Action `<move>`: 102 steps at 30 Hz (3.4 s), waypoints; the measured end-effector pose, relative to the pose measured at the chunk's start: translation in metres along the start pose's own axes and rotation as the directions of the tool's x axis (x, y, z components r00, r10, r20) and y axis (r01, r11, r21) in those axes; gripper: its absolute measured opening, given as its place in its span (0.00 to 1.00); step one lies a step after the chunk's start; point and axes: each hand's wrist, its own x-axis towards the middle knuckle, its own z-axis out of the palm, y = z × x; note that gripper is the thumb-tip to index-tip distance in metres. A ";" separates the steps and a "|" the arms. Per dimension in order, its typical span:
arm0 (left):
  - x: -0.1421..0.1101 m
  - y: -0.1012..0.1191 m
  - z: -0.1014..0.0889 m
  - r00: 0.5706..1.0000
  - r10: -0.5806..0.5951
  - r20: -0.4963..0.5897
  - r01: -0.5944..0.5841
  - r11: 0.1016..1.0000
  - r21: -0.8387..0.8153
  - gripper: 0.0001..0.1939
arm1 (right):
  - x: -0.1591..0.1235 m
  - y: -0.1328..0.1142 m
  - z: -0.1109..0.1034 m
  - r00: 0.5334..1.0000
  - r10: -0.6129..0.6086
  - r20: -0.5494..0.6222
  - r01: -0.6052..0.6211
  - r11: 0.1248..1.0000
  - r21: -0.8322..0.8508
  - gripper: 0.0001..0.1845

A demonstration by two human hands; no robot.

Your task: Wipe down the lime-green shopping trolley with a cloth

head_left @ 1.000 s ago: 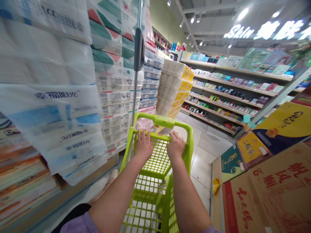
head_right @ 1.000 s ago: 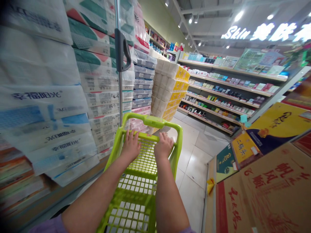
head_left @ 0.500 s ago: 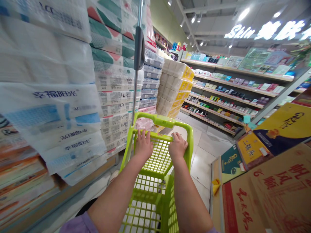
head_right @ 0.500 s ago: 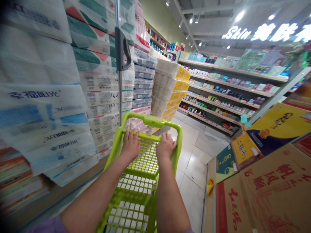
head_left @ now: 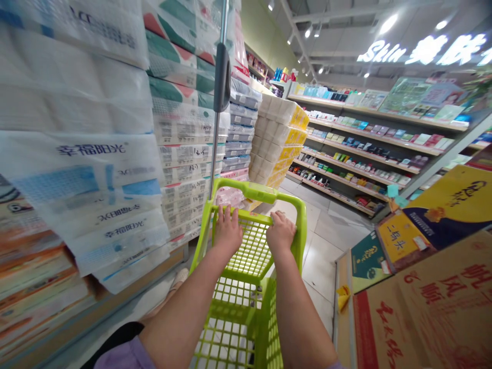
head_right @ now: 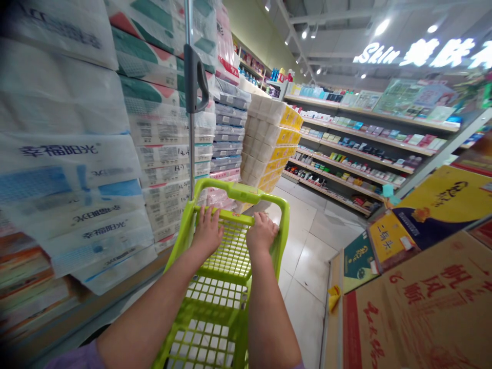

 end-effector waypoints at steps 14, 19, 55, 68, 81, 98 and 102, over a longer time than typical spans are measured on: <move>0.000 0.002 0.001 1.000 0.001 0.004 -0.001 1.000 -0.014 0.28 | 0.001 0.006 -0.002 0.995 -0.096 0.017 0.096 0.995 -0.014 0.28; -0.001 0.001 0.002 0.999 0.020 -0.033 -0.020 1.000 -0.003 0.28 | -0.006 -0.010 0.002 0.965 -0.258 0.038 0.257 0.966 0.026 0.30; 0.000 0.002 -0.003 1.000 -0.004 -0.018 0.004 1.000 -0.004 0.27 | -0.019 -0.040 0.020 0.896 -0.443 0.017 0.433 0.882 0.184 0.30; -0.001 0.005 -0.008 0.998 0.008 -0.060 -0.011 0.999 -0.041 0.30 | -0.014 -0.028 0.010 0.987 -0.099 0.125 0.097 0.995 0.019 0.30; -0.004 0.007 -0.028 0.946 0.324 -0.031 -0.320 0.907 -0.274 0.31 | -0.012 -0.030 0.012 0.893 -0.451 0.016 0.424 0.850 0.313 0.19; 0.000 -0.005 -0.039 0.928 -0.327 -0.179 0.339 0.940 0.041 0.29 | -0.006 -0.022 0.007 0.990 -0.080 0.116 0.068 0.992 0.103 0.23; -0.002 -0.007 -0.037 0.953 -0.265 -0.148 0.288 0.943 0.165 0.30 | -0.007 -0.022 0.006 0.990 -0.082 0.119 0.070 0.993 0.098 0.22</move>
